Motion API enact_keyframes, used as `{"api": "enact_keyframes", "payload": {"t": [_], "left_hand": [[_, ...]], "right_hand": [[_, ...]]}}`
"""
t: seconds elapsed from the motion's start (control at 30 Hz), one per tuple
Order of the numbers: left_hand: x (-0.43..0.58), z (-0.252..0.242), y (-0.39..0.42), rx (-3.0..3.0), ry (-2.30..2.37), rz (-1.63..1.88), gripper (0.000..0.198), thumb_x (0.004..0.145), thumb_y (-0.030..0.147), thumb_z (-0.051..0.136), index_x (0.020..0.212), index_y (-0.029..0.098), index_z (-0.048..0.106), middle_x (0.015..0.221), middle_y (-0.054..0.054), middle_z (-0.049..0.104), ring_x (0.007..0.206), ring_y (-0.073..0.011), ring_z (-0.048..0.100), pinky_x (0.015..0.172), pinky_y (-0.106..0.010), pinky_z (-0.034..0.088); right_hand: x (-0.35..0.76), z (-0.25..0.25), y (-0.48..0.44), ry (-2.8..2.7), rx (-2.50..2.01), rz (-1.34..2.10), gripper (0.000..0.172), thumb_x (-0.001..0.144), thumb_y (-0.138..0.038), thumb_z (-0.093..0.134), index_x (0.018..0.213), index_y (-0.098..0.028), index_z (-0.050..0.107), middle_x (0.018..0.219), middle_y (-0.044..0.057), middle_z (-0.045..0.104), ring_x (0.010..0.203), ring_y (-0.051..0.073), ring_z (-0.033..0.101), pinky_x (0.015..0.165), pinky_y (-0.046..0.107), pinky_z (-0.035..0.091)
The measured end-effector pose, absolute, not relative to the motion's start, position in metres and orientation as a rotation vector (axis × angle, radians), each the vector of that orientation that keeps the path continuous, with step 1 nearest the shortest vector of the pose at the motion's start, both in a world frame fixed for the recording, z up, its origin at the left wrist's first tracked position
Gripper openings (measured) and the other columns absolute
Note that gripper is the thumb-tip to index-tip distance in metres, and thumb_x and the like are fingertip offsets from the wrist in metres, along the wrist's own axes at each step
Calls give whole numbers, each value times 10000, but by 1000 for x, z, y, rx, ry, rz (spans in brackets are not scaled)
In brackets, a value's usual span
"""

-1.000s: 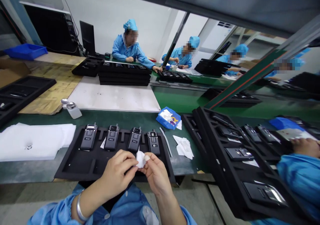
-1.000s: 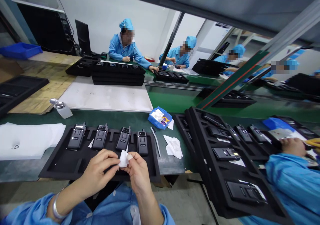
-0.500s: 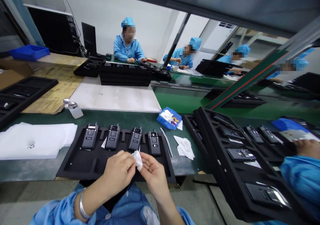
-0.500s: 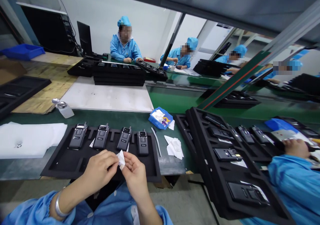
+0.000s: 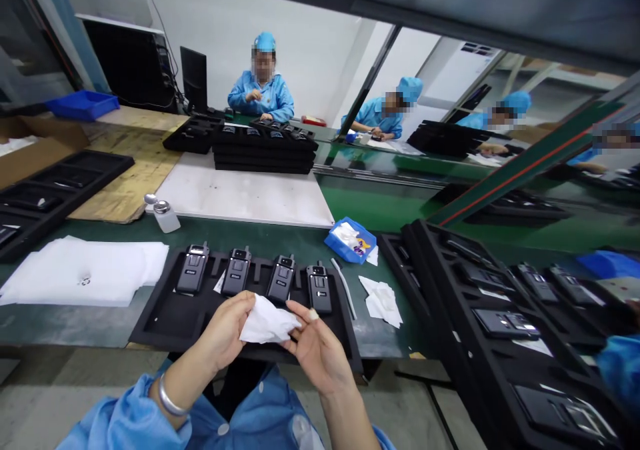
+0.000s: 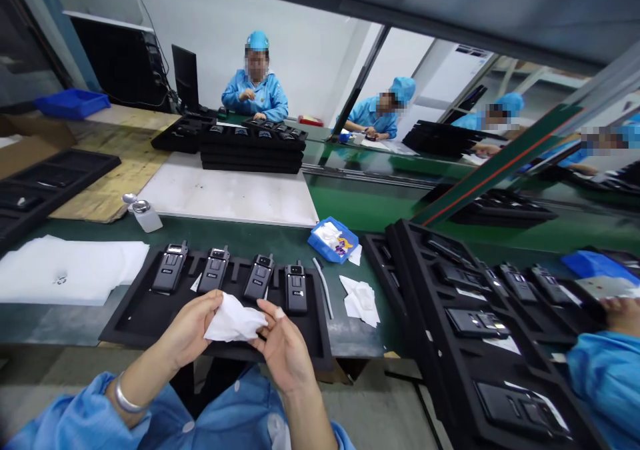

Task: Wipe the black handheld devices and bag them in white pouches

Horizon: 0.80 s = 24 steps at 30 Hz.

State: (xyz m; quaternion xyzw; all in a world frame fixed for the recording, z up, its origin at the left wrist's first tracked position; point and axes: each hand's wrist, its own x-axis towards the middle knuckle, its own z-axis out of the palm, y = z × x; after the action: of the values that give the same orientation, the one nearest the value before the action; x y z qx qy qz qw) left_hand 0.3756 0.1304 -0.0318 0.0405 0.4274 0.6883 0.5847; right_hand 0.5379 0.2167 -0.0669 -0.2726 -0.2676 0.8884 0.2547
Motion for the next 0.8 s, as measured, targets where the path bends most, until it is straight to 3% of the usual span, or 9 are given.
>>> {"api": "enact_keyframes", "payload": {"t": [0.1, 0.27, 0.37, 0.5, 0.6, 0.7, 0.8], "left_hand": [[376, -35, 130, 44, 999, 1661, 250, 692, 281, 787, 799, 149, 603, 761, -2, 649, 660, -126, 605, 612, -214, 469], [374, -42, 126, 19, 1067, 1705, 331, 689, 312, 800, 913, 146, 621, 770, -10, 665, 719, -151, 640, 656, -229, 498], [373, -43, 120, 118, 1098, 1686, 541, 676, 317, 823, 1130, 165, 571, 801, -16, 689, 746, -170, 661, 699, -258, 515], [372, -43, 112, 406, 1127, 1646, 771, 653, 259, 836, 1323, 185, 462, 887, -56, 732, 786, -216, 693, 736, -304, 535], [370, -47, 107, 625, 1318, 1552, 558, 705, 271, 794, 1226, 195, 611, 1021, -85, 739, 896, -244, 700, 796, -312, 546], [363, -57, 106, 929, 1654, 1415, 272, 769, 301, 735, 1039, 270, 749, 1063, -28, 744, 964, -255, 688, 871, -307, 537], [358, -67, 112, 1229, 1791, 1386, 230, 797, 312, 688, 1007, 369, 764, 1028, 32, 749, 951, -266, 683, 866, -311, 537]], "right_hand": [[536, -72, 204, -787, -666, 2412, 624, 754, -603, 739, 1252, -246, 616, 1066, 78, 708, 983, 245, 647, 853, 399, 508], [530, -70, 194, -975, -734, 2121, 746, 727, -311, 837, 1388, -301, 491, 1015, 21, 728, 955, 197, 658, 905, 332, 471], [528, -70, 197, -1039, -768, 2028, 618, 704, -257, 843, 1275, -252, 608, 1040, 41, 732, 991, 207, 649, 919, 326, 469], [525, -80, 196, -1119, -800, 1906, 426, 704, -270, 835, 1107, -221, 705, 968, 54, 743, 849, 199, 660, 786, 314, 516], [526, -84, 194, -1295, -803, 1745, 358, 762, -285, 778, 1108, -224, 711, 957, 52, 739, 799, 197, 648, 749, 324, 524], [530, -80, 195, -1615, -859, 1391, 308, 827, -253, 690, 1134, -245, 714, 1000, 50, 728, 834, 204, 636, 798, 339, 515], [536, -72, 198, -1850, -905, 1135, 263, 866, -219, 628, 1103, -274, 729, 949, 42, 720, 830, 208, 637, 801, 332, 502]]}}
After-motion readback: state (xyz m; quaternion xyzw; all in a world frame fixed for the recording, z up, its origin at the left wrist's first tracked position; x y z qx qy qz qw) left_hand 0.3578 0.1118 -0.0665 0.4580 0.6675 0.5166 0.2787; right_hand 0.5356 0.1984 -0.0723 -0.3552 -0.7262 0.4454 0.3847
